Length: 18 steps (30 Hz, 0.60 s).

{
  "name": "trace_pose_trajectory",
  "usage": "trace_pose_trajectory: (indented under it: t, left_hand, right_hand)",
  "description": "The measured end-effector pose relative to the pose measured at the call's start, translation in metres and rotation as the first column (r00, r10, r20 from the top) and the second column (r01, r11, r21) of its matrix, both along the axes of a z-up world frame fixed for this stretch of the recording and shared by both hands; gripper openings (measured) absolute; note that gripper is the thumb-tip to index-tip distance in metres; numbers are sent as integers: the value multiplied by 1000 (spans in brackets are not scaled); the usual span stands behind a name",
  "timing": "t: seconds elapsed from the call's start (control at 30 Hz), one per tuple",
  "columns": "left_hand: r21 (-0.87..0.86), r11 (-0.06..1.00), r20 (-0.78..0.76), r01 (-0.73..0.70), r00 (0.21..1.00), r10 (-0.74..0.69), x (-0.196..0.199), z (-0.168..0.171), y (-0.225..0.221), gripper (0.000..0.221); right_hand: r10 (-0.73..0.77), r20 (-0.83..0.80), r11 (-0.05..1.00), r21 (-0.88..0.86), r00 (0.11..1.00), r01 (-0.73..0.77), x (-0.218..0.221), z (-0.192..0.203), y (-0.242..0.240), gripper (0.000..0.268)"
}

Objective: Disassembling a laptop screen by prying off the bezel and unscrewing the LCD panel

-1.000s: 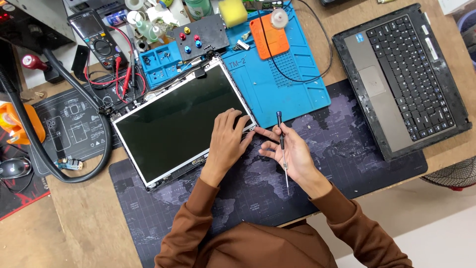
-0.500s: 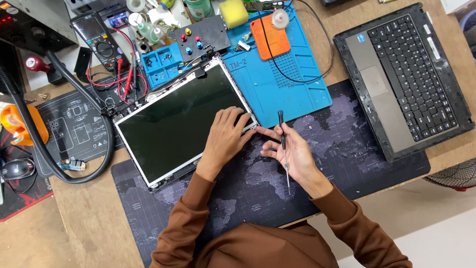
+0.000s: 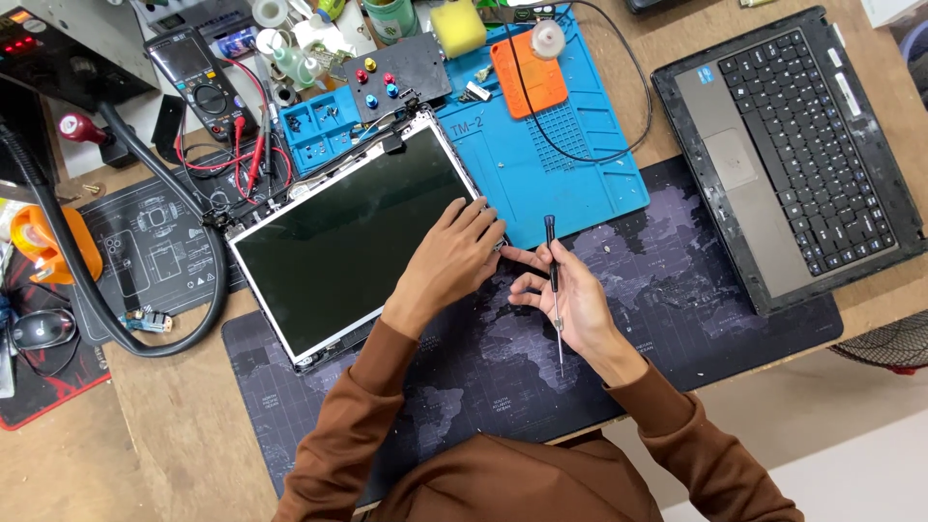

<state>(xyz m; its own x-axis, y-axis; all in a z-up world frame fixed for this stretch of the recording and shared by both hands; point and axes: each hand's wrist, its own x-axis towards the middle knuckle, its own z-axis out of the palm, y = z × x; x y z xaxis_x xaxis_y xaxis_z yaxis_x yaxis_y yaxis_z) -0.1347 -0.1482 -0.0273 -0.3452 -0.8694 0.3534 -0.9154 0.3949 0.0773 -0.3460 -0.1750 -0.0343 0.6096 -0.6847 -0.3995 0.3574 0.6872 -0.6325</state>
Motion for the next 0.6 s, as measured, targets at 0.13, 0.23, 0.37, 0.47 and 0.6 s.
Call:
trace_pose_trajectory:
  t: [0.13, 0.23, 0.37, 0.47, 0.6]
  left_hand:
    - [114, 993, -35, 37, 999, -33, 3, -10, -4, 36]
    - [85, 995, -1, 46, 999, -46, 4, -13, -6, 35]
    - [103, 993, -2, 61, 998, -61, 5, -22, -8, 33]
    - [78, 994, 14, 76, 997, -77, 6, -32, -11, 33]
    - [31, 995, 27, 94, 995, -95, 7, -23, -12, 31]
  right_hand:
    - [-3, 1, 1000, -8, 1000, 3, 0, 0, 1, 29]
    - [-2, 5, 1000, -14, 1000, 2, 0, -3, 0, 29]
    - [-11, 9, 1000, -13, 1000, 11, 0, -11, 0, 30]
    - [-23, -4, 1000, -16, 1000, 23, 0, -12, -2, 30]
    - [-96, -84, 995, -26, 992, 94, -3, -7, -7, 27]
